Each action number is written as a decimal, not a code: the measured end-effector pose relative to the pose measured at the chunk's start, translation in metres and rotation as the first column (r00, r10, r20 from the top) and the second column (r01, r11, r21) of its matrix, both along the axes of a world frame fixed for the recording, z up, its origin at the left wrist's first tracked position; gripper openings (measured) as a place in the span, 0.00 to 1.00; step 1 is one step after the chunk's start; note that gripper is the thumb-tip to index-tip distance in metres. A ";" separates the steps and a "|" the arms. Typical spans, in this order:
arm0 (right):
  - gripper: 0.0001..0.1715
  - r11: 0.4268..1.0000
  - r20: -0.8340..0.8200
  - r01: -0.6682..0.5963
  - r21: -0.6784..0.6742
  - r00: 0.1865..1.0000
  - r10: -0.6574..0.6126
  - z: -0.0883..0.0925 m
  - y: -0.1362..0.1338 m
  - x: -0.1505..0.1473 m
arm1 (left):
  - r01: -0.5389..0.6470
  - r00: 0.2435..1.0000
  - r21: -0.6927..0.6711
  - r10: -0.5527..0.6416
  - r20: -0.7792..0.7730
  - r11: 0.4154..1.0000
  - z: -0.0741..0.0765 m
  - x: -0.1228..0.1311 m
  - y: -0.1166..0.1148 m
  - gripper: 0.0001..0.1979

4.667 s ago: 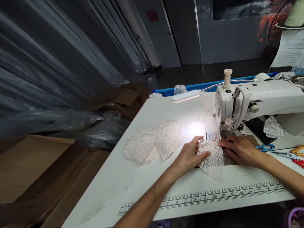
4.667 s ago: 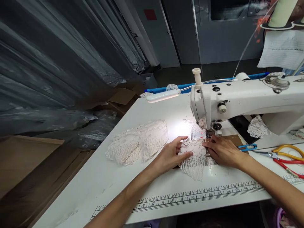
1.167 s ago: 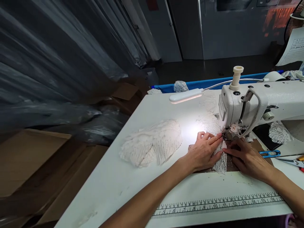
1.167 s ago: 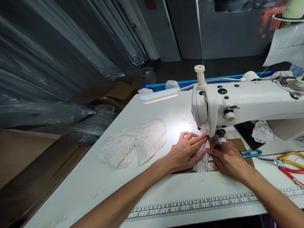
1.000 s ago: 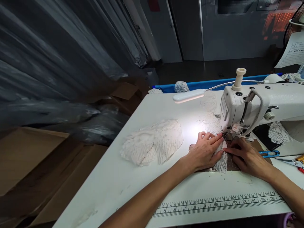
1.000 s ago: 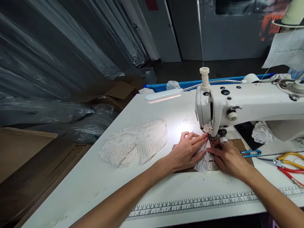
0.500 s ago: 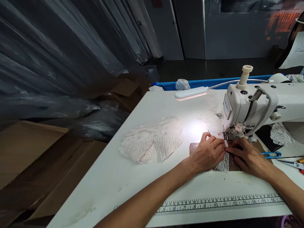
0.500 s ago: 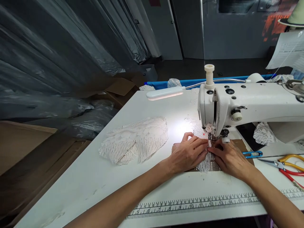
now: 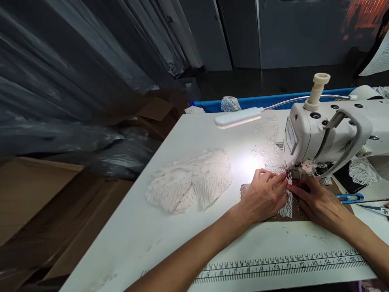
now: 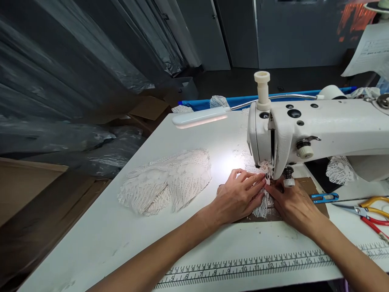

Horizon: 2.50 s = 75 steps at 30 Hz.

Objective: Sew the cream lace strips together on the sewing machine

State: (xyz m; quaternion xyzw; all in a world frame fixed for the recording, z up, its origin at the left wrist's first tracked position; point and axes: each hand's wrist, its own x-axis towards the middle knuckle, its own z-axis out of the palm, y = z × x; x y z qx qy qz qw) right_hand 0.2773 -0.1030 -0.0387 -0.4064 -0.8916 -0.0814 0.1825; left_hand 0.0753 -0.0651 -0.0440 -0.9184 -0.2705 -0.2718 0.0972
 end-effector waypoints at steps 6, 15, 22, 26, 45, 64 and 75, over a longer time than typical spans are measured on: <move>0.25 0.992 0.021 0.081 -0.101 0.997 -0.079 0.002 0.003 -0.007 | -0.073 0.997 -0.028 0.072 -0.029 0.997 -0.005 0.005 0.002 0.14; 0.21 0.987 -0.004 0.071 -0.146 0.997 -0.072 -0.005 0.000 0.000 | -0.128 0.990 -0.108 0.133 0.042 0.986 0.001 0.006 0.008 0.11; 0.23 0.976 -0.066 0.064 -0.210 0.995 -0.079 -0.004 -0.006 0.011 | -0.285 0.957 -0.229 0.263 -0.122 0.931 0.010 -0.003 0.052 0.09; 0.23 0.960 -0.138 0.008 -0.279 0.989 -0.048 0.010 -0.008 0.026 | -0.208 0.978 -0.194 0.205 -0.035 0.959 0.011 -0.011 0.047 0.09; 0.11 0.881 -0.286 -0.091 -0.464 0.957 -0.052 0.010 -0.003 0.007 | 0.252 0.955 -0.400 -0.161 0.248 0.881 0.001 -0.010 0.002 0.10; 0.19 0.933 -0.141 -0.079 -0.351 0.989 0.031 0.008 -0.008 0.007 | 0.315 0.917 -0.270 -0.218 0.335 0.910 0.002 -0.009 0.001 0.06; 0.20 0.877 -0.221 -0.166 -0.450 0.973 0.070 0.016 -0.007 0.012 | 0.305 0.949 -0.144 -0.288 0.125 0.941 -0.002 -0.008 0.002 0.06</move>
